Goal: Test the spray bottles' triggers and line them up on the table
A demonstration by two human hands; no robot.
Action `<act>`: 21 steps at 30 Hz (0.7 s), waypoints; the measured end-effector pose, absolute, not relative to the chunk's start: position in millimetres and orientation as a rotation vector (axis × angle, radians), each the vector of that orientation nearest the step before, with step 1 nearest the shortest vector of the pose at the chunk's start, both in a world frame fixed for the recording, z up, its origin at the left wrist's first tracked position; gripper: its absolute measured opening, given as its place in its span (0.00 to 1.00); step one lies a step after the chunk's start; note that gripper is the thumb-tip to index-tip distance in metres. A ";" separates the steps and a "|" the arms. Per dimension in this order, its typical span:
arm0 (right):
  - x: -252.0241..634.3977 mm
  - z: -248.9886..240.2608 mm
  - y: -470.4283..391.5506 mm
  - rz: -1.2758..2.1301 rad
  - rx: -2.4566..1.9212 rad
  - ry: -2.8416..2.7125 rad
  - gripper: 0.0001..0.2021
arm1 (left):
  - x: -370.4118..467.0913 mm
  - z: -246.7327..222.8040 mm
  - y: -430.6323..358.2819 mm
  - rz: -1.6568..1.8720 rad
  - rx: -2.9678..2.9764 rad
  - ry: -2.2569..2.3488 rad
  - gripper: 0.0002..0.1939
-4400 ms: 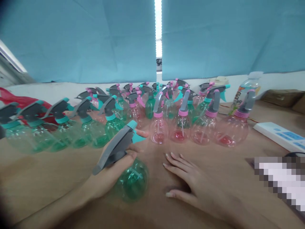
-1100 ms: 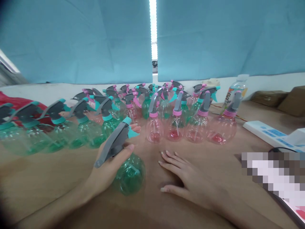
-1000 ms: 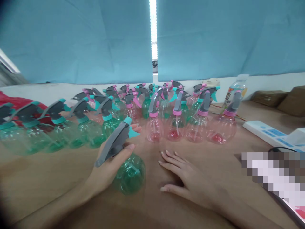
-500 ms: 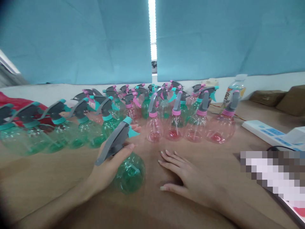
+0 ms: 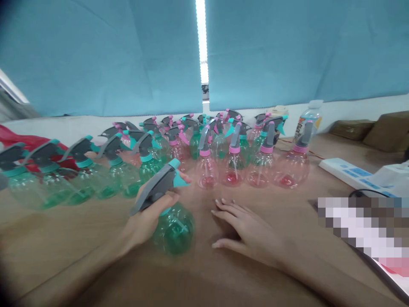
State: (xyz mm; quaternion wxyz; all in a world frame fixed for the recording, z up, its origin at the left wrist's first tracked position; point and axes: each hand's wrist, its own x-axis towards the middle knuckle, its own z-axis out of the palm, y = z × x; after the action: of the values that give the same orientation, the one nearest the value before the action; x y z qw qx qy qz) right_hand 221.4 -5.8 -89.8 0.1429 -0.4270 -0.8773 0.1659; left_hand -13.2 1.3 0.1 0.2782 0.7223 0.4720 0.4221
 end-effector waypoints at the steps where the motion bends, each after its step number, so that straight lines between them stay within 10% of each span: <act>1: 218.0 -84.3 -8.2 0.472 -1.254 -2.514 0.32 | -13.0 -0.3 0.7 1.133 1.932 1.273 0.01; 21: 117.6 -28.8 -5.0 0.190 -1.214 -2.189 0.23 | -46.4 -14.2 -8.6 1.132 1.959 1.229 0.38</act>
State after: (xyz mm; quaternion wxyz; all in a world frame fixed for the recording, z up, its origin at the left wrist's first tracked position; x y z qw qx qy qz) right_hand 117.6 -5.0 -28.8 0.3103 -0.4596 -0.8290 0.0720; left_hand -46.4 -8.6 -14.2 0.2796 0.7305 0.4582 0.4221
